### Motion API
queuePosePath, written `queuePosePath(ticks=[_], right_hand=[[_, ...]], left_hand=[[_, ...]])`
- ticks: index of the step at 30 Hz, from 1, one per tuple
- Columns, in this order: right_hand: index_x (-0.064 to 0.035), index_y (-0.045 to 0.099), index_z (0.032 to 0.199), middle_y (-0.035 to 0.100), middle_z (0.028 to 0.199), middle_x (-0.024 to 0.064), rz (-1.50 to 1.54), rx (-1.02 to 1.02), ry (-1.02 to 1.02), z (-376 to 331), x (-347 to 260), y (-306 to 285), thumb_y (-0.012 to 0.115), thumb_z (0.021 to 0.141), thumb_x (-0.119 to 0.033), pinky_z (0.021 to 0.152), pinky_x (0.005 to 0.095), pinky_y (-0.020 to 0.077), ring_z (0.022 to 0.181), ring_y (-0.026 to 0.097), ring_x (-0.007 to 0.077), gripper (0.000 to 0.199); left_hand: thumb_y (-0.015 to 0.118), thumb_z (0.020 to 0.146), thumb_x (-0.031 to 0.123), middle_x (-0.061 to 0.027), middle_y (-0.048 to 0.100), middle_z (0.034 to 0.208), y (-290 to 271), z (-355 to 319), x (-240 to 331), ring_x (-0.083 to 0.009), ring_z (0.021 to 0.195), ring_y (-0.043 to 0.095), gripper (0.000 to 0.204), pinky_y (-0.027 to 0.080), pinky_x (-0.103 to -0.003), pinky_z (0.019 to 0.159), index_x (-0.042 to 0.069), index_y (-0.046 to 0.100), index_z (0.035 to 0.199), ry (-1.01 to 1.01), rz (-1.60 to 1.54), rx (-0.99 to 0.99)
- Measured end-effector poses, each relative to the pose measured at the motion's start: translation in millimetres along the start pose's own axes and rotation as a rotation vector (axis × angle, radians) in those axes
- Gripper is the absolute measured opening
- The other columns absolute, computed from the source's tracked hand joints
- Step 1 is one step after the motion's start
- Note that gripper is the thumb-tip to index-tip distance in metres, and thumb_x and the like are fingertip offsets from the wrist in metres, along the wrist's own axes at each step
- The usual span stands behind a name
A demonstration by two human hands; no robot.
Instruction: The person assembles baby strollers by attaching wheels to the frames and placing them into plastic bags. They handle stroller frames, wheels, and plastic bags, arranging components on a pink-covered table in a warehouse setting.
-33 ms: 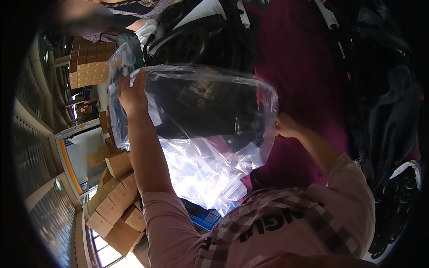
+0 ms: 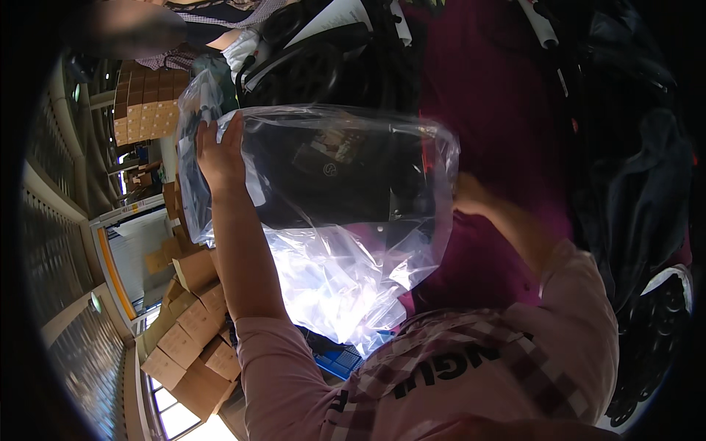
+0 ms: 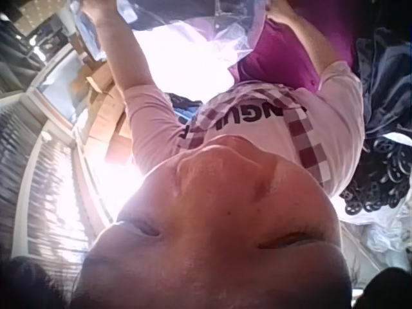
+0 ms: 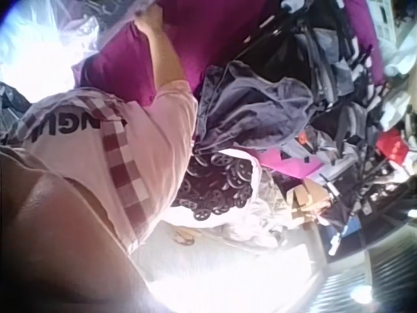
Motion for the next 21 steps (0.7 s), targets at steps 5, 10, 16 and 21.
queuePosePath(ticks=[5,10,16,21], right_hand=[[-0.0063,0.07,0.086,0.067,0.087,0.0185,-0.38,0.766,-0.1,147,-20,-135,0.061,0.078,-0.018,0.072,0.0435,0.0534,0.079,0.067,0.0355,0.017],[-0.0066,0.064,0.1,0.069,0.093,0.0136,0.093,1.21,-0.044,167,-57,-228,0.07,0.075,-0.029,0.079,0.0384,0.0513,0.09,0.066,0.031,0.034],[-0.0021,0.056,0.104,0.065,0.087,0.0154,0.398,1.044,-0.165,77,41,-62,0.061,0.087,-0.027,0.072,0.0366,0.0498,0.08,0.064,0.0261,0.031],[-0.002,0.059,0.095,0.066,0.078,0.0138,0.498,0.554,0.13,-148,28,90,0.057,0.087,-0.016,0.062,0.0342,0.0512,0.069,0.066,0.0213,0.016]], left_hand=[[0.046,0.096,0.02,-0.0188,0.03,0.145,-2,-49,27,-0.0327,0.119,0.052,0.057,0.046,-0.041,0.095,-0.004,0.024,0.143,0.081,0.286,-0.168],[0.045,0.098,0.02,-0.0131,0.033,0.146,-65,-104,56,-0.0297,0.123,0.049,0.048,0.043,-0.042,0.097,0.003,0.033,0.141,0.206,0.412,-0.184],[0.04,0.098,0.011,-0.0112,0.045,0.137,-112,-172,38,-0.0264,0.118,0.052,0.04,0.044,-0.039,0.095,0.001,0.039,0.137,0.252,0.419,-0.101],[0.043,0.097,0.011,-0.0127,0.046,0.136,-110,-207,21,-0.0226,0.109,0.057,0.038,0.046,-0.035,0.088,-0.001,0.042,0.133,0.373,0.444,-0.233]])
Point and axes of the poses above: each hand's wrist, its own z-axis towards the middle knuckle, its own y-axis out of the palm, x = y × z, the point moved 3 cm from there along z, towards the middle knuckle
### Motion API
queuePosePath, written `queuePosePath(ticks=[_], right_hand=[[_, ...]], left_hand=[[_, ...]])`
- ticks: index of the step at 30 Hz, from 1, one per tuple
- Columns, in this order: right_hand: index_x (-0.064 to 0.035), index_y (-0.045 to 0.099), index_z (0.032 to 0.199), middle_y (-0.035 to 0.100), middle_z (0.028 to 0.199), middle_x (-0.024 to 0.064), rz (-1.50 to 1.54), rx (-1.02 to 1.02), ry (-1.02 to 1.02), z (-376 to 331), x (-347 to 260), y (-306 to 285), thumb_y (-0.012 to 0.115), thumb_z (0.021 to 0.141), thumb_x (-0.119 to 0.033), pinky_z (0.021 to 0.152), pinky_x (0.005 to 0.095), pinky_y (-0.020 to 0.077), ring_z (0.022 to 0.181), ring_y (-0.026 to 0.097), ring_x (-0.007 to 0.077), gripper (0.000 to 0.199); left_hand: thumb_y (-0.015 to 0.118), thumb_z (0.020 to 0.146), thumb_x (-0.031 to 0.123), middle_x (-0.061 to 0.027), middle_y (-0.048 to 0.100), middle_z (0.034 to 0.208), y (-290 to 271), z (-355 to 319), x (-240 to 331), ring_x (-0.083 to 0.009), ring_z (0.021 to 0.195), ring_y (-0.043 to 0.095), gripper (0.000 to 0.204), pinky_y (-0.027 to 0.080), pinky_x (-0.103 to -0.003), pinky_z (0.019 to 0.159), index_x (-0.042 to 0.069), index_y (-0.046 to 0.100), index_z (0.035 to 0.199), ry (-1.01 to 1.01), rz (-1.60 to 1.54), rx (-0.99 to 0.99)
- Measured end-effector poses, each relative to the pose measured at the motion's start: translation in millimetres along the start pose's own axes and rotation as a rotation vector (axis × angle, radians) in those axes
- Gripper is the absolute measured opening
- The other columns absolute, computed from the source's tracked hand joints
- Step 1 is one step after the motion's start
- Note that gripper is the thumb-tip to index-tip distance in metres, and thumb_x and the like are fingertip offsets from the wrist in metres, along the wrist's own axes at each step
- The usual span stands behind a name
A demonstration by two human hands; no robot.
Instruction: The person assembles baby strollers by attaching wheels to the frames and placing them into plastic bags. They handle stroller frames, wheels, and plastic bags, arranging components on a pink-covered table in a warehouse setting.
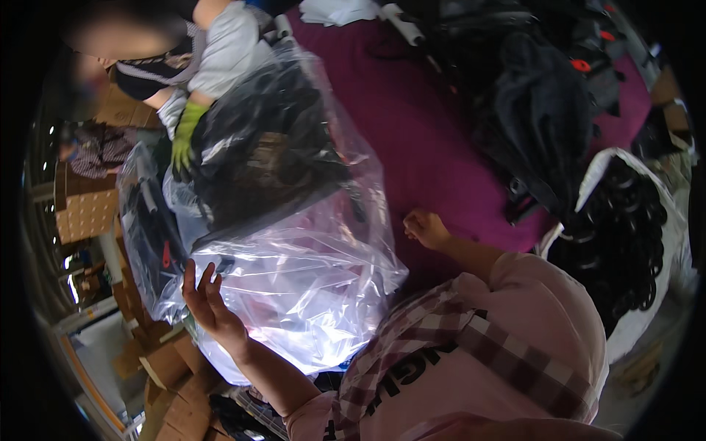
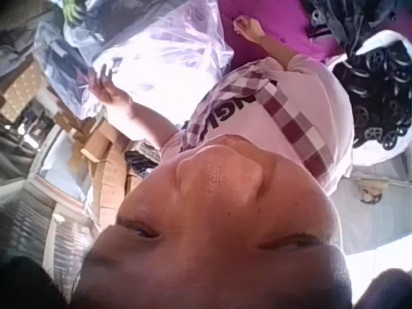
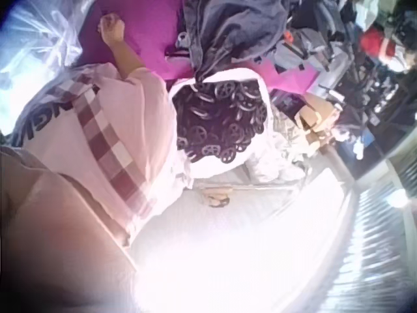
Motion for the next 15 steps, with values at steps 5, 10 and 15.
queuePosePath(ticks=[5,10,15], right_hand=[[-0.005,0.062,0.089,0.064,0.083,0.0136,-0.755,0.314,-0.205,-95,-10,-112,0.061,0.081,-0.016,0.069,0.0399,0.051,0.078,0.063,0.0321,0.013],[-0.0051,0.063,0.092,0.062,0.09,0.0143,-0.969,0.982,-0.348,-171,-62,-217,0.066,0.077,-0.015,0.082,0.0415,0.0474,0.093,0.058,0.0357,0.018],[-0.0034,0.055,0.114,0.059,0.11,0.0185,-0.881,0.76,0.208,-188,-9,-251,0.067,0.079,-0.032,0.092,0.0408,0.0452,0.107,0.056,0.0356,0.046]], left_hand=[[0.045,0.097,0.007,-0.0126,0.05,0.133,32,-26,19,-0.0197,0.103,0.059,0.037,0.045,-0.03,0.088,-0.001,0.042,0.133,0.176,-0.103,-0.205],[0.048,0.097,0.01,-0.0139,0.06,0.115,47,-72,5,-0.0159,0.102,0.057,0.038,0.042,-0.027,0.088,0.002,0.043,0.134,0.133,-0.284,-0.345],[0.048,0.098,0.012,-0.0143,0.063,0.107,42,-105,-12,-0.016,0.1,0.058,0.033,0.041,-0.029,0.092,0.002,0.047,0.129,0.041,-0.322,-0.387]])
Point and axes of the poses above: each hand's wrist, its own z-axis towards the middle knuckle, its own y-axis out of the palm, x = y × z, the point moved 3 cm from there along z, towards the middle knuckle
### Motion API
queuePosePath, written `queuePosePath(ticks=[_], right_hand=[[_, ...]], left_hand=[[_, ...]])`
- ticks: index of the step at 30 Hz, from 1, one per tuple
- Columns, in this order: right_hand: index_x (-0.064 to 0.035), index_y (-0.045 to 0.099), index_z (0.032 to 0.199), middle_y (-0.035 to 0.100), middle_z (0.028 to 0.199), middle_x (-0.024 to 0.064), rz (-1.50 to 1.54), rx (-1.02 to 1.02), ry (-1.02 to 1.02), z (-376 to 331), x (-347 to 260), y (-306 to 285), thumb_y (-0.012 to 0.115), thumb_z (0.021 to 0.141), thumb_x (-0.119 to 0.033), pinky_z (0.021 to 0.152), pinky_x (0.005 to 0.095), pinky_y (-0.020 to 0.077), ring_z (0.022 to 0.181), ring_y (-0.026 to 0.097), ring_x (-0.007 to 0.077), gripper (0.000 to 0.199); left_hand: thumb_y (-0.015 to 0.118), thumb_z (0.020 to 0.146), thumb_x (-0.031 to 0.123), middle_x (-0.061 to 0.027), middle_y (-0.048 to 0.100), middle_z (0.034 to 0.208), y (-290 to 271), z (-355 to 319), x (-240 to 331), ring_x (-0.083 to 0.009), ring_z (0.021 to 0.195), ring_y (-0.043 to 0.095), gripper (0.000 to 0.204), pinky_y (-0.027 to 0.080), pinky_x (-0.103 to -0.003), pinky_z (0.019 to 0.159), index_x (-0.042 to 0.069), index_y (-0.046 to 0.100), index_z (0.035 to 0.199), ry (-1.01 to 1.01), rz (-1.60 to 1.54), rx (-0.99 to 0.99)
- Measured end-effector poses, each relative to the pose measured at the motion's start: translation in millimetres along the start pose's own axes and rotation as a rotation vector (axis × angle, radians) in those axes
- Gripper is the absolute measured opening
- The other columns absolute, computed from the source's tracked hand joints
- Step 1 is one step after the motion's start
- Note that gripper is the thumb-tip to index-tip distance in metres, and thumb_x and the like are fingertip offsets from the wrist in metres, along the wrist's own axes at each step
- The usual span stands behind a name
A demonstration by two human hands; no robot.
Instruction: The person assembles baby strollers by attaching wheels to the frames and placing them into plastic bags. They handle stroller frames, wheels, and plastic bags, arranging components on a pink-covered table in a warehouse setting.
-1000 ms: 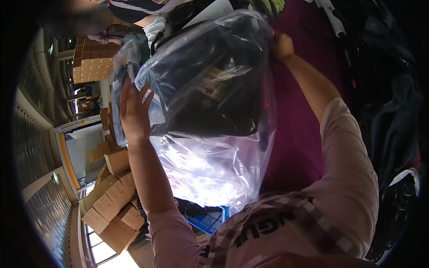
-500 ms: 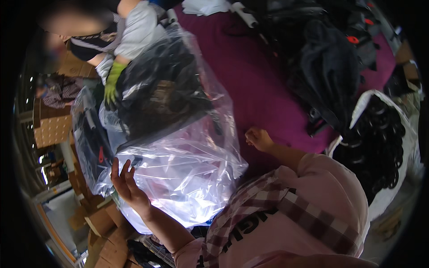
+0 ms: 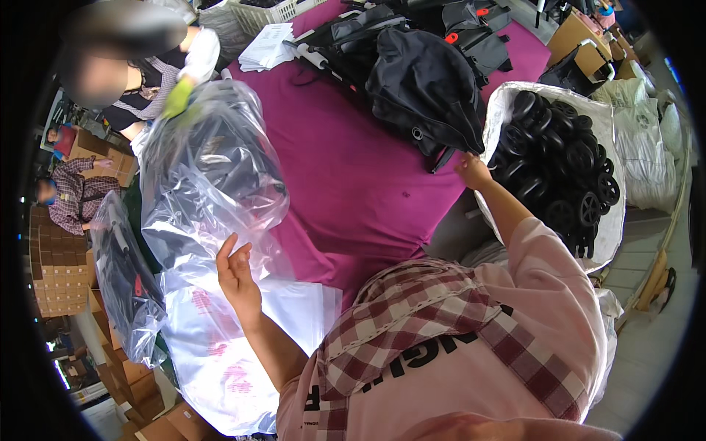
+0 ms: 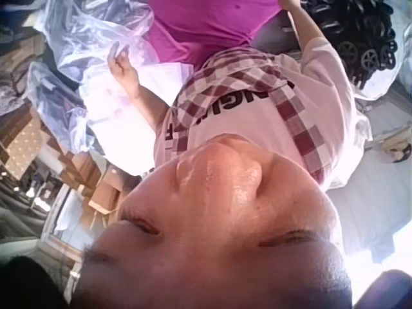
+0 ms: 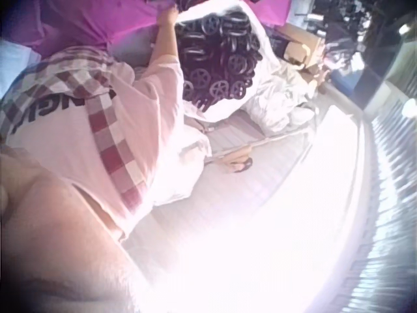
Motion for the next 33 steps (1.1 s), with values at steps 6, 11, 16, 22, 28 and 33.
queuePosePath(ticks=[6,11,16,22,28,33], right_hand=[[-0.0126,0.043,0.136,0.048,0.13,0.0168,-0.007,0.029,0.069,29,-34,25,0.068,0.077,-0.042,0.1,0.0446,0.0408,0.12,0.048,0.0356,0.07],[-0.0126,0.062,0.12,0.048,0.131,0.0148,-0.262,-0.173,0.099,61,-62,37,0.061,0.077,-0.053,0.097,0.0444,0.0444,0.12,0.047,0.0401,0.059],[-0.0191,0.063,0.106,0.053,0.115,0.0101,-0.239,-0.414,-0.196,23,-69,64,0.07,0.072,-0.039,0.086,0.0441,0.0499,0.108,0.056,0.0344,0.04],[-0.0055,0.06,0.113,0.053,0.113,0.0178,0.17,-0.74,-0.555,-20,-90,70,0.068,0.077,-0.035,0.093,0.0417,0.0464,0.106,0.056,0.0349,0.047],[-0.0031,0.06,0.1,0.056,0.109,0.0178,0.61,0.007,-0.796,46,-94,-77,0.07,0.07,-0.008,0.086,0.0386,0.0495,0.103,0.056,0.0358,0.032],[-0.0029,0.06,0.107,0.058,0.114,0.0209,0.387,0.492,-0.459,182,-31,-138,0.067,0.076,-0.018,0.096,0.0411,0.0431,0.11,0.054,0.0374,0.036]], left_hand=[[0.049,0.097,0.01,-0.0109,0.06,0.111,-4,-24,7,-0.0156,0.097,0.058,0.029,0.045,-0.03,0.091,0.0,0.051,0.124,-0.047,-0.023,-0.014],[0.048,0.096,0.007,-0.0111,0.059,0.111,29,-16,9,-0.0172,0.097,0.058,0.029,0.046,-0.03,0.091,-0.002,0.051,0.123,-0.12,-0.006,0.003],[0.05,0.095,0.008,-0.015,0.057,0.119,131,29,3,-0.0208,0.104,0.059,0.031,0.046,-0.031,0.092,-0.003,0.048,0.124,-0.211,0.017,-0.215],[0.063,0.091,0.026,-0.019,0.047,0.133,336,78,-72,-0.0249,0.113,0.054,0.059,0.046,-0.034,0.093,-0.001,0.036,0.136,-0.6,-0.165,-0.451],[0.06,0.089,0.044,-0.0145,0.05,0.123,449,93,-104,-0.0282,0.108,0.058,0.062,0.044,-0.041,0.092,0.005,0.035,0.131,-1.034,-0.257,-0.546],[0.05,0.094,0.046,-0.0133,0.056,0.122,430,52,-75,-0.0244,0.106,0.06,0.055,0.039,-0.039,0.095,0.008,0.036,0.131,-1.039,-0.31,-0.901]])
Point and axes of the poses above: each hand's wrist, its own z-axis towards the middle knuckle, its own y-axis out of the palm, x = y × z, the point moved 3 cm from there along z, towards the middle knuckle
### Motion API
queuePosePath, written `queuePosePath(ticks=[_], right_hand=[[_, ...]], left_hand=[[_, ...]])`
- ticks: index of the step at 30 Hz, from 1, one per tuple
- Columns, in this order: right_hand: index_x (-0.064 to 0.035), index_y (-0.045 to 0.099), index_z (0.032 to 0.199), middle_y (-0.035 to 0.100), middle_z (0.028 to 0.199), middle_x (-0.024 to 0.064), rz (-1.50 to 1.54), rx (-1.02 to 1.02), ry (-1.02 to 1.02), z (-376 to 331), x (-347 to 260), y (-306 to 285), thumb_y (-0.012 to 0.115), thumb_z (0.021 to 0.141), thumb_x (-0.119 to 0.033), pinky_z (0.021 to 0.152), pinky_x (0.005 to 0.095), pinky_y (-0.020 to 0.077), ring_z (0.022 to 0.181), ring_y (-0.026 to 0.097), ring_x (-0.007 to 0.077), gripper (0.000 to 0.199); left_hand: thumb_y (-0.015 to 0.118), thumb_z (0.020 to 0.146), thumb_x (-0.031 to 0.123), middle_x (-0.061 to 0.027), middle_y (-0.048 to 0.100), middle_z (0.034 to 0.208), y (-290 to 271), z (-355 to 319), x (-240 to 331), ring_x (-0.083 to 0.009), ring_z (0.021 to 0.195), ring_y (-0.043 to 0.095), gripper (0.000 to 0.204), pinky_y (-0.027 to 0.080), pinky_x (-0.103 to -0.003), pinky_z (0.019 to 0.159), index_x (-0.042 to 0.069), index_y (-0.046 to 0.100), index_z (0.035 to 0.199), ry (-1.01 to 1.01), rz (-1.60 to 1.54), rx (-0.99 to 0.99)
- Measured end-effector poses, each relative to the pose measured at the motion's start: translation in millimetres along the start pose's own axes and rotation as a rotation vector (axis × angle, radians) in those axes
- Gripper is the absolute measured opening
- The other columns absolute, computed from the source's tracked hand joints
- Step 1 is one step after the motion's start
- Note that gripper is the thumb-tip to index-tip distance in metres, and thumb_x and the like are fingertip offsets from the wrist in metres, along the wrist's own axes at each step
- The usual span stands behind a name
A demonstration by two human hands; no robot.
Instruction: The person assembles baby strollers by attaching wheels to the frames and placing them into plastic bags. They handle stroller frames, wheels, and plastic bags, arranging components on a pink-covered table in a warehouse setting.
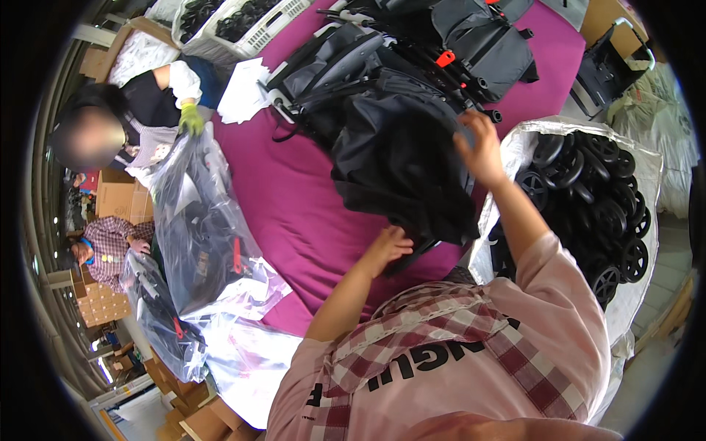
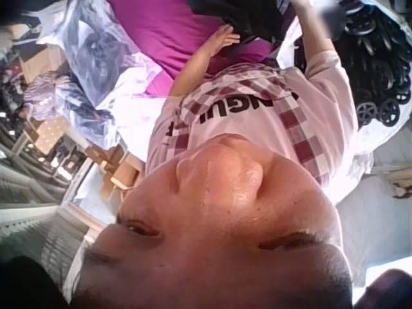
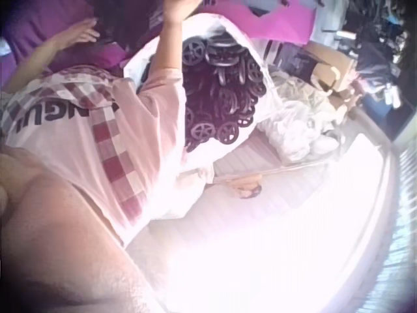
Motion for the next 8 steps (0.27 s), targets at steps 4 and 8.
queuePosePath(ticks=[4,8], right_hand=[[0.0003,0.051,0.127,0.056,0.125,0.0239,0.155,-0.247,0.625,5,124,67,0.062,0.082,-0.049,0.1,0.0374,0.0406,0.119,0.052,0.0346,0.067],[-0.0049,0.047,0.134,0.052,0.132,0.0196,0.103,-0.299,0.714,-27,103,91,0.071,0.076,-0.049,0.106,0.0379,0.0346,0.126,0.047,0.0358,0.077]], left_hand=[[0.05,0.095,0.042,-0.0122,0.052,0.13,30,-22,-39,-0.0237,0.117,0.053,0.063,0.034,-0.04,0.103,0.006,0.03,0.141,-0.028,0.197,-0.187],[0.056,0.09,0.047,-0.0111,0.05,0.133,16,-42,-84,-0.0269,0.121,0.05,0.071,0.031,-0.042,0.108,0.006,0.029,0.143,0.034,0.006,-0.16]])
Point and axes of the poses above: each hand's wrist, its own z-axis towards the middle knuckle, its own y-axis out of the palm, x = y × z, the point moved 3 cm from there along z, towards the middle knuckle
